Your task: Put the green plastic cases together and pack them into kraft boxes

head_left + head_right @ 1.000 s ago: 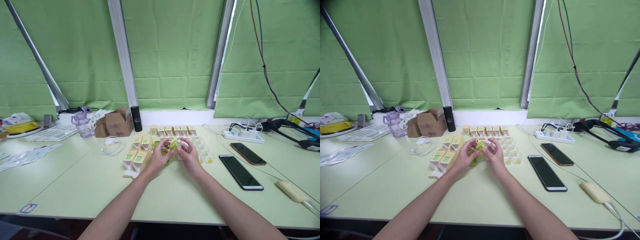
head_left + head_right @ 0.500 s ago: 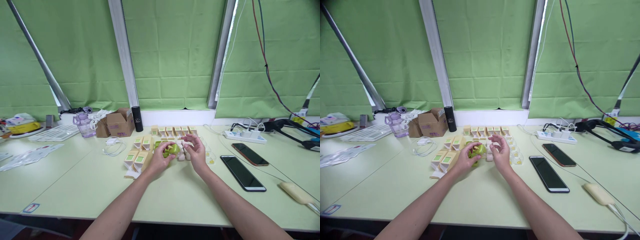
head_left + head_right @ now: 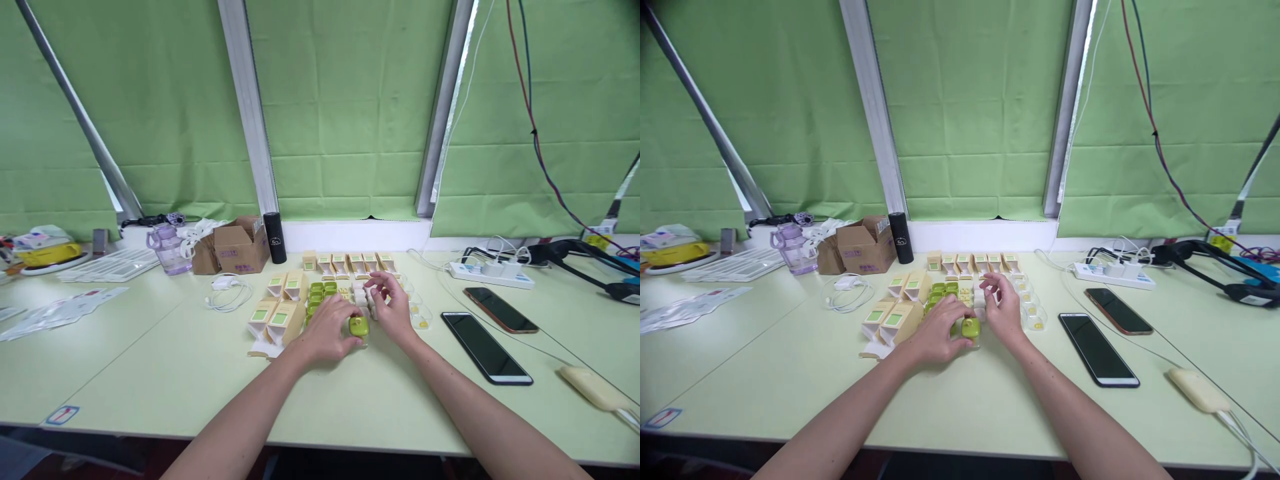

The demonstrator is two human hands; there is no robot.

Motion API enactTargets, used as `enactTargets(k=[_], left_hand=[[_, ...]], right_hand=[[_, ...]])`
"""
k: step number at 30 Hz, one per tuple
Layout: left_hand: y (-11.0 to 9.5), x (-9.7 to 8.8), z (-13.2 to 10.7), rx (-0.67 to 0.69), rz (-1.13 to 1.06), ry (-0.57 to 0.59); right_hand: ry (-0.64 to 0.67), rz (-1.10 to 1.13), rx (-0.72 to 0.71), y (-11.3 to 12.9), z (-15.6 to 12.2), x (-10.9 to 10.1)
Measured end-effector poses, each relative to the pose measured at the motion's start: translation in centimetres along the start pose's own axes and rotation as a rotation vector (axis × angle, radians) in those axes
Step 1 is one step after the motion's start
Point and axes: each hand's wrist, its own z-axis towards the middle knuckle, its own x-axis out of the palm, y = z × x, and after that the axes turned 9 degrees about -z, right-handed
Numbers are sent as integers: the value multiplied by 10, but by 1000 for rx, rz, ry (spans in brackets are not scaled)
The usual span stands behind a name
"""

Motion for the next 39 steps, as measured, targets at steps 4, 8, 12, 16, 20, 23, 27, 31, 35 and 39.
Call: enactTargets(k=[4,8,12,16,20,23,27,31,35,39], left_hand=[[-3,0,0,-60,62,45],[-8,-3,1,-103,117,106],[-8,-5,0,-106,163,165],[1,-11,0,-45,150,140],[19,-22,5,-80,157,-59],[36,-34,14,-175,258,-176],[56,-52,33,-258,432,-137],[72,-64,60,-350,511,72],[90,-61,86,-405,501,173],[111,-50,102,-480,462,213]], right_hand=[[-4,-45,-16,-2,-1,-2],[-2,-96,-23,-6,-3,-3],[-2,-130,-15,-9,-3,-3],[-22,-135,-17,-10,-2,-4],[-26,-142,-4,-8,-2,-5],[-22,-139,0,-5,-2,-4],[-14,-137,-3,-3,-3,-2],[-5,-131,-12,-4,-4,0],[5,-136,-28,-6,-5,0],[7,-157,-37,-8,-5,-1]])
